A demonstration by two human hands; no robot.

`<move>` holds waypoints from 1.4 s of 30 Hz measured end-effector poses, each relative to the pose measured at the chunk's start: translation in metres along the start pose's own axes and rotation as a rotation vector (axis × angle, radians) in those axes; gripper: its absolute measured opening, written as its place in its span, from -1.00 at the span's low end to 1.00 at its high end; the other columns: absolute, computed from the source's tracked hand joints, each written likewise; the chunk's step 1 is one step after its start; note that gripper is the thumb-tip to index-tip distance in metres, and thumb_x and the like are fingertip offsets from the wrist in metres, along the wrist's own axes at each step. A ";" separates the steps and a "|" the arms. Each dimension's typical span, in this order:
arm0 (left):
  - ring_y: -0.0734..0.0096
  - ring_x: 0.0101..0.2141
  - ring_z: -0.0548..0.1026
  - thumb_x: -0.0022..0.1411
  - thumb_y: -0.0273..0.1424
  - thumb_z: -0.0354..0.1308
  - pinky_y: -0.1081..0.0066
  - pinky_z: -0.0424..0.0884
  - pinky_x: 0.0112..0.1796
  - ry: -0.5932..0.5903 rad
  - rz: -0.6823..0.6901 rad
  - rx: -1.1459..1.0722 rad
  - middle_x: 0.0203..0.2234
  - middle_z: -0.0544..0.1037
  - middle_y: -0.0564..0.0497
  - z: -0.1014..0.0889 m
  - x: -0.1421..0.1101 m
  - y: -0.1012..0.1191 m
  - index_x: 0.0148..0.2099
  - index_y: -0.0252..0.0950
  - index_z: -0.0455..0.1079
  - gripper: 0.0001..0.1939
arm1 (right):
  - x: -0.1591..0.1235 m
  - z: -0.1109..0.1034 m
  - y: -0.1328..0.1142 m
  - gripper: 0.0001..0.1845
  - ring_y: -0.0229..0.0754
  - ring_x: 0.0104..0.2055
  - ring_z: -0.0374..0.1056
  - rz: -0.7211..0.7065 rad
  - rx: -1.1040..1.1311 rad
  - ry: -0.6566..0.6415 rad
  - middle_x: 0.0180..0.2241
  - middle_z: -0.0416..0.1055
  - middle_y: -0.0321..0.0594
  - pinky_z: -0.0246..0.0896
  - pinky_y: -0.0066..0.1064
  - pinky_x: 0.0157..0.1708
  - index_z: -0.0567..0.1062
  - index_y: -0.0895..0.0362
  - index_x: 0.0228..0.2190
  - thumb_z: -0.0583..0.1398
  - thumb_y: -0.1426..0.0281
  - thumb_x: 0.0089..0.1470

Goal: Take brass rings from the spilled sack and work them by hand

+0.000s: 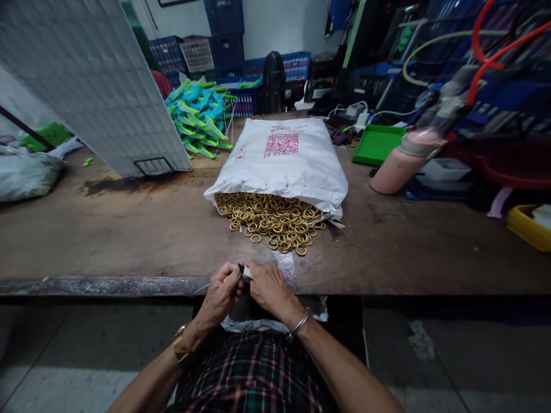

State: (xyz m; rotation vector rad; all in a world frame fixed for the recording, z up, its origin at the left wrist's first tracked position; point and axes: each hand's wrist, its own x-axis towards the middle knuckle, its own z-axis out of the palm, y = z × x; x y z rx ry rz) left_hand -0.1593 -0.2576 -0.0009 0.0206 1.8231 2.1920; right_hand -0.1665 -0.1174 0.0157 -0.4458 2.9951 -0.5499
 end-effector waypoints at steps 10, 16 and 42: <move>0.67 -0.64 0.24 0.02 -0.12 0.20 0.62 0.09 -0.68 -0.082 -0.120 -0.437 -0.52 0.36 0.09 -0.001 -0.005 0.017 -0.43 -0.32 0.21 -0.63 | 0.040 -0.009 -0.006 -0.77 -0.11 -0.33 0.40 0.255 -0.168 0.141 -0.36 0.47 -0.10 0.03 -0.41 -0.44 0.30 0.17 -0.19 0.02 0.47 0.06; 0.63 -0.63 0.28 0.03 -0.21 0.20 0.60 0.11 -0.68 -0.069 -0.153 -0.516 -0.49 0.40 0.06 -0.012 0.000 0.012 -0.33 -0.31 0.25 -0.71 | 0.062 -0.009 -0.007 -0.77 -0.01 -0.31 0.43 0.297 -0.266 0.113 -0.37 0.47 0.00 0.13 -0.35 -0.42 0.27 0.22 -0.16 -0.01 0.46 0.12; 0.63 -0.67 0.22 0.01 -0.09 0.15 0.62 0.11 -0.70 0.109 -0.025 -0.109 -0.66 0.28 0.16 -0.013 0.014 0.004 -0.29 -0.34 0.33 -0.60 | 0.030 -0.002 -0.006 -0.82 -0.28 -0.47 0.15 -0.052 0.510 0.171 -0.53 0.17 -0.36 0.01 -0.47 -0.44 0.23 0.11 -0.46 -0.01 0.27 0.08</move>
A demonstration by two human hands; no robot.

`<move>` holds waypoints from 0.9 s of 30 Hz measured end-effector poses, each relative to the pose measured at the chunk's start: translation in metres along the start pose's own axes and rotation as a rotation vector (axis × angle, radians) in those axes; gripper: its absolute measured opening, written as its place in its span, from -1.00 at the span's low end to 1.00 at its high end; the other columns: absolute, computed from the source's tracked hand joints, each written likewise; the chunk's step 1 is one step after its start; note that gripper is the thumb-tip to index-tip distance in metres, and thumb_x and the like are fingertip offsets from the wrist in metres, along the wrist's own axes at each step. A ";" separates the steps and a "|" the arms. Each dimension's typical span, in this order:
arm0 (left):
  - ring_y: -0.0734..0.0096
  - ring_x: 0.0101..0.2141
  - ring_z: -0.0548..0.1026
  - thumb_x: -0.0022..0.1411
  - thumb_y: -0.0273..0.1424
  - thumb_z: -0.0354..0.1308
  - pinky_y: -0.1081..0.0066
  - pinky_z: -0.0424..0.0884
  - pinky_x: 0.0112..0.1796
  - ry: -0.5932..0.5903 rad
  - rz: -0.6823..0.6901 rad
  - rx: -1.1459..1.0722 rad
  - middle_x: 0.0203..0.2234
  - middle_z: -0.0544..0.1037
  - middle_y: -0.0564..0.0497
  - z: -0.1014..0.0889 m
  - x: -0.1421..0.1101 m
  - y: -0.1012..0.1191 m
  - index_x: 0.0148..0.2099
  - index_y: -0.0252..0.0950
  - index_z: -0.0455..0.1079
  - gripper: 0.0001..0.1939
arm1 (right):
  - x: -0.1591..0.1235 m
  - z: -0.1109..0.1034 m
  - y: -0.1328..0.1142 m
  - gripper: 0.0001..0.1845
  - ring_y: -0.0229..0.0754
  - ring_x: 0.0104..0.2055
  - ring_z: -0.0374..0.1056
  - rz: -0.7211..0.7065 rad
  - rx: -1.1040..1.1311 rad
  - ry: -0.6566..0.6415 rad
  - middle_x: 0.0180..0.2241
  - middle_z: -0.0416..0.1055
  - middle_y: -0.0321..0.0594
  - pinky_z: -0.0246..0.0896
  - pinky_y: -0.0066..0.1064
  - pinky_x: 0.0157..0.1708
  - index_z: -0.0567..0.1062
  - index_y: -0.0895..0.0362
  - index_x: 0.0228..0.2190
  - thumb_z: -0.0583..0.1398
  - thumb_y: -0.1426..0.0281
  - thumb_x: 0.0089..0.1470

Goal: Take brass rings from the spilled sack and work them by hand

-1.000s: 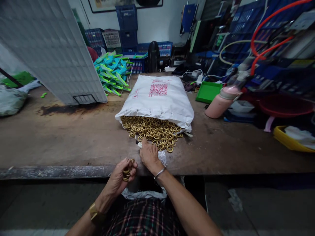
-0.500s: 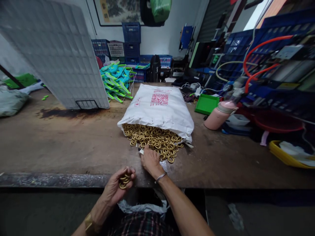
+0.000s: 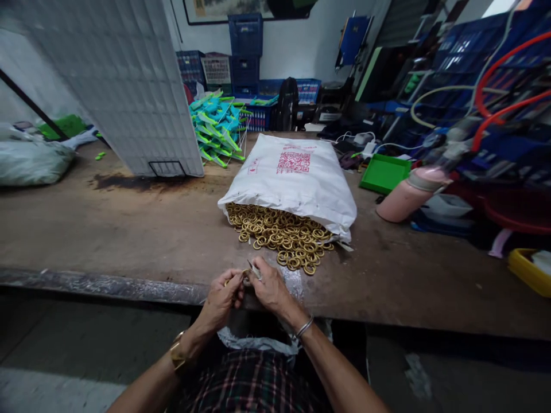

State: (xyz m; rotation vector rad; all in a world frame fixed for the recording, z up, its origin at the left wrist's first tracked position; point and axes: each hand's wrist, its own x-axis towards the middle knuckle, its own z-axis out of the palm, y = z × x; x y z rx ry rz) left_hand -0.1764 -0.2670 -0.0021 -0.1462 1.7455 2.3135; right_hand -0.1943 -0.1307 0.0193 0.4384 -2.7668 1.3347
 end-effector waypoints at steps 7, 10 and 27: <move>0.64 -0.67 0.19 0.06 -0.13 0.11 0.60 0.12 -0.65 0.041 0.117 0.189 -0.70 0.27 0.15 0.003 -0.003 0.005 -0.42 -0.34 0.35 -0.66 | -0.002 0.012 0.011 -0.67 -0.36 -0.65 0.04 0.260 0.371 -0.064 -0.68 0.15 -0.44 -0.05 -0.53 -0.62 0.27 0.11 -0.50 -0.03 0.13 0.10; 0.65 -0.66 0.21 0.06 -0.13 0.12 0.61 0.11 -0.66 -0.006 0.062 0.134 -0.66 0.29 0.15 0.002 -0.003 0.004 -0.38 -0.34 0.34 -0.67 | -0.002 0.014 0.013 -0.66 -0.39 -0.70 -0.03 0.325 0.411 -0.058 -0.72 0.10 -0.46 -0.10 -0.53 -0.66 0.25 0.12 -0.58 -0.01 0.16 0.07; 0.67 -0.67 0.22 -0.02 -0.14 0.20 0.65 0.06 -0.70 -0.117 -0.107 -0.192 -0.64 0.30 0.16 0.002 -0.004 0.005 -0.38 -0.32 0.23 -0.64 | -0.007 0.007 0.008 -0.80 -0.30 -0.55 0.10 0.096 -0.043 0.070 -0.61 0.22 -0.34 -0.06 -0.49 -0.51 0.28 0.12 -0.53 -0.04 0.36 0.05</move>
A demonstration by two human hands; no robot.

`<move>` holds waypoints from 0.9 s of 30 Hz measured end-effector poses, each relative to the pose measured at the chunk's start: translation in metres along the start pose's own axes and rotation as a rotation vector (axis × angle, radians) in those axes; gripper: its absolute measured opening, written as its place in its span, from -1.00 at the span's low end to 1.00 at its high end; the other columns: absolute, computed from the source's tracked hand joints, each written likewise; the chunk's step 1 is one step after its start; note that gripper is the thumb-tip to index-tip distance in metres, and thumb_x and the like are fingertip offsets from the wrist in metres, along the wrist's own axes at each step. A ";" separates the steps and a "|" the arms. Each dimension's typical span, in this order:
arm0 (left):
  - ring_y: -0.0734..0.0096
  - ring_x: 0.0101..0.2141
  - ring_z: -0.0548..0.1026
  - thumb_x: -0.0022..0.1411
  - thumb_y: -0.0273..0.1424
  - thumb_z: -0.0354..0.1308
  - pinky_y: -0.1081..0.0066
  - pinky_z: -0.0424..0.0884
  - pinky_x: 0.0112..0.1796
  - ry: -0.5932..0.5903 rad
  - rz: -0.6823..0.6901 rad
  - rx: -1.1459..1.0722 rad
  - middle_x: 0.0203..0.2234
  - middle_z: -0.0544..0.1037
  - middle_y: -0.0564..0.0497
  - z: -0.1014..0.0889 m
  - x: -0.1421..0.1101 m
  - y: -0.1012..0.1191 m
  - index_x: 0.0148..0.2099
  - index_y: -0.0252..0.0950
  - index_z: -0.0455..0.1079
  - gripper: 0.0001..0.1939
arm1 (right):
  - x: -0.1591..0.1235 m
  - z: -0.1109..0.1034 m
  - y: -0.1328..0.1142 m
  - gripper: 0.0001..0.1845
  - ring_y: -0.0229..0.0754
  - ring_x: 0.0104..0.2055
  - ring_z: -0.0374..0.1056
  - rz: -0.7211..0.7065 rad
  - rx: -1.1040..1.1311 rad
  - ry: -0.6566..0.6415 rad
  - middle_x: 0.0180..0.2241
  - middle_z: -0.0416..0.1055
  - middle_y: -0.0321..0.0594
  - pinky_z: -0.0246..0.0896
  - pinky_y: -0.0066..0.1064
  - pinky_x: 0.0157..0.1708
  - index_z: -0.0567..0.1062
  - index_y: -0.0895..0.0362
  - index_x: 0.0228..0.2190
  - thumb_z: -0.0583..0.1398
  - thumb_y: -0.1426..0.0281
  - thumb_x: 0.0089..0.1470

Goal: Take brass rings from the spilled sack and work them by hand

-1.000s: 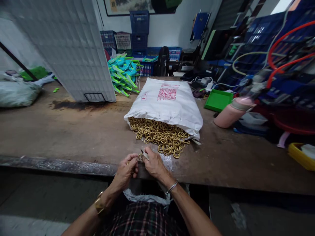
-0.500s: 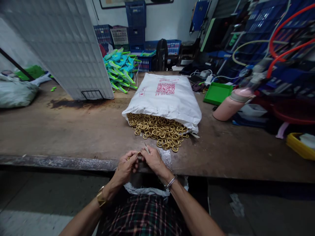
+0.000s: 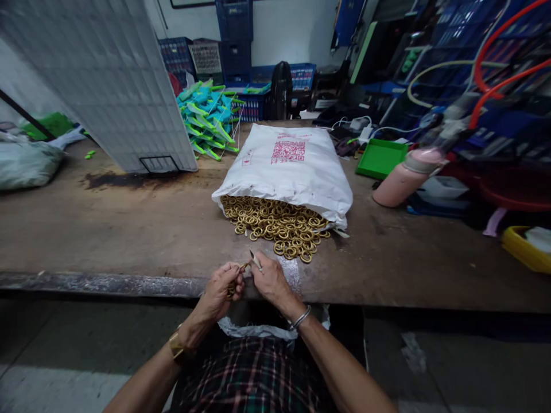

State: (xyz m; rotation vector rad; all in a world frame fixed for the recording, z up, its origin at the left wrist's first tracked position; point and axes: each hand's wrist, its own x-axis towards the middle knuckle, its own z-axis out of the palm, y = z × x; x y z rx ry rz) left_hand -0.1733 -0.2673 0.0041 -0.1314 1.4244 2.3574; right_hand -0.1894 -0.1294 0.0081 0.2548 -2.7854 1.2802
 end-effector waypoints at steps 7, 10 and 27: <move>0.66 -0.67 0.23 0.01 -0.12 0.18 0.64 0.09 -0.69 0.041 0.075 0.071 -0.64 0.30 0.16 -0.003 0.004 -0.004 -0.37 -0.32 0.24 -0.64 | -0.009 0.002 -0.003 -0.81 -0.25 -0.50 0.22 -0.096 -0.318 -0.148 -0.51 0.39 -0.22 -0.08 -0.46 -0.48 0.37 0.14 -0.39 -0.01 0.51 -0.03; 0.66 -0.67 0.23 0.02 -0.10 0.16 0.64 0.09 -0.69 0.047 0.085 0.104 -0.64 0.30 0.16 -0.003 0.006 -0.007 -0.38 -0.31 0.24 -0.64 | -0.008 0.001 -0.007 -0.78 -0.23 -0.47 0.26 -0.084 -0.373 -0.185 -0.47 0.43 -0.20 -0.09 -0.45 -0.47 0.38 0.15 -0.35 -0.01 0.52 -0.04; 0.64 -0.62 0.28 0.04 -0.20 0.21 0.63 0.14 -0.69 -0.110 0.012 -0.198 -0.52 0.39 0.07 0.002 -0.012 0.012 -0.39 -0.33 0.23 -0.69 | 0.034 -0.001 -0.010 -0.72 -0.16 -0.31 0.37 0.038 -0.666 -0.036 -0.30 0.46 -0.13 -0.02 -0.41 -0.43 0.30 0.15 -0.16 -0.02 0.50 0.06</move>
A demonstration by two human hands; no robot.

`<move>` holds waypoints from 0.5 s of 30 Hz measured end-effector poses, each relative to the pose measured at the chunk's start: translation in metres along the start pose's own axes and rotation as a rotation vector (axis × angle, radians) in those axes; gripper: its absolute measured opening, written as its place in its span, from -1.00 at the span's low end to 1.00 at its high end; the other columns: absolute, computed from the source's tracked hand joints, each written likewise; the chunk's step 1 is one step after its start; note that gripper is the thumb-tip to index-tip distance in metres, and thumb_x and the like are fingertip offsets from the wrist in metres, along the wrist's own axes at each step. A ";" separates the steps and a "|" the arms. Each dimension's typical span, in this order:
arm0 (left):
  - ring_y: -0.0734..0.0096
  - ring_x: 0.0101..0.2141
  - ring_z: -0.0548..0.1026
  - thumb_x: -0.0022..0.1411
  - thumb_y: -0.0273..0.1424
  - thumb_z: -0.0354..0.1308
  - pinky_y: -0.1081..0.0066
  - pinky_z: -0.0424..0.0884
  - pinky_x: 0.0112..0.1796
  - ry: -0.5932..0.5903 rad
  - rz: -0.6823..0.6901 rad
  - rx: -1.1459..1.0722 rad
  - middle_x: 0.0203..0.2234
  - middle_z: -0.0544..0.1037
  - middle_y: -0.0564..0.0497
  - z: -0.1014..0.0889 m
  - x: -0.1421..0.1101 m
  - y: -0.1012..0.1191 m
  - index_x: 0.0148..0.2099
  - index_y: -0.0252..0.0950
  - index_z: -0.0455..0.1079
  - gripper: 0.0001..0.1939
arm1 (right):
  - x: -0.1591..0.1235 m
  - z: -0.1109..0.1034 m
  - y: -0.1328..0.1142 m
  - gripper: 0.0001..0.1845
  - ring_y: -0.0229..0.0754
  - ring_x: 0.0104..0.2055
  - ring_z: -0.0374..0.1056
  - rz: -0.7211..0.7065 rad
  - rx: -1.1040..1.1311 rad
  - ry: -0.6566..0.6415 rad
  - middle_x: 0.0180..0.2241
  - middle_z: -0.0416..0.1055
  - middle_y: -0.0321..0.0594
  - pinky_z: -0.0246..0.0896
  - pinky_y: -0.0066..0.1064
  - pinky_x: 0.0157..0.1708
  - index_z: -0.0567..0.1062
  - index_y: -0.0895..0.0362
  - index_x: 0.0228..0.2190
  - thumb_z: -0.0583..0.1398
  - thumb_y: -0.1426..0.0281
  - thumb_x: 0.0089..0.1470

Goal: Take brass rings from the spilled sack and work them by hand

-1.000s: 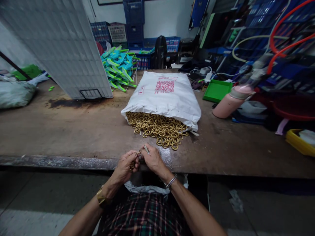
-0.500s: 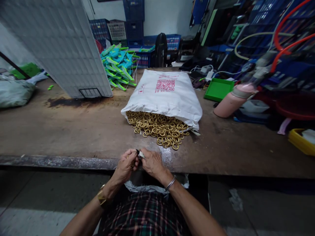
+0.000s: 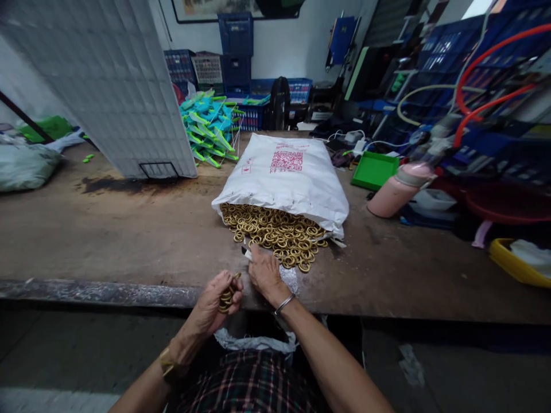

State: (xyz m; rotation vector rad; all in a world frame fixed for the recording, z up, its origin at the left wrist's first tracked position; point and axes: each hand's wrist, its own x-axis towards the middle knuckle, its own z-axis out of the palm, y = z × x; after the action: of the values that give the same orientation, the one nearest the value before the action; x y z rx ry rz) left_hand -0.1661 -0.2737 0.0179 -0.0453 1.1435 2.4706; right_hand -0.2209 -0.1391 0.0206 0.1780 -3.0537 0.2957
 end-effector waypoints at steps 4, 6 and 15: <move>0.62 -0.58 0.33 0.02 -0.23 0.23 0.64 0.14 -0.68 0.051 -0.056 -0.069 -0.45 0.44 -0.01 -0.008 0.004 -0.002 -0.39 -0.35 0.24 -0.70 | 0.015 0.006 -0.002 -0.75 -0.13 -0.31 0.40 0.083 -0.035 0.051 -0.30 0.46 -0.14 0.02 -0.41 -0.42 0.25 0.12 -0.14 -0.02 0.44 0.11; 0.62 -0.58 0.33 0.01 -0.27 0.24 0.64 0.13 -0.68 0.048 -0.090 -0.108 -0.47 0.43 0.01 -0.013 0.005 -0.002 -0.38 -0.34 0.24 -0.72 | 0.021 0.007 -0.002 -0.79 -0.10 -0.32 0.41 0.117 -0.066 0.039 -0.35 0.46 -0.14 0.03 -0.41 -0.43 0.27 0.12 -0.16 -0.04 0.42 0.14; 0.53 -0.51 0.39 -0.06 -0.32 0.28 0.63 0.13 -0.66 0.025 -0.133 -0.262 -0.47 0.42 -0.01 -0.020 0.007 0.001 -0.42 -0.38 0.35 -0.76 | 0.024 0.005 -0.002 -0.81 -0.10 -0.34 0.42 0.111 -0.105 0.008 -0.36 0.47 -0.10 0.05 -0.40 -0.43 0.29 0.13 -0.22 -0.06 0.47 0.15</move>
State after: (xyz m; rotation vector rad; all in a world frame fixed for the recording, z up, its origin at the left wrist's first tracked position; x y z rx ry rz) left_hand -0.1762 -0.2867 0.0038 -0.2213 0.7927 2.4890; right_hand -0.2450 -0.1444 0.0175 0.0014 -3.0670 0.1416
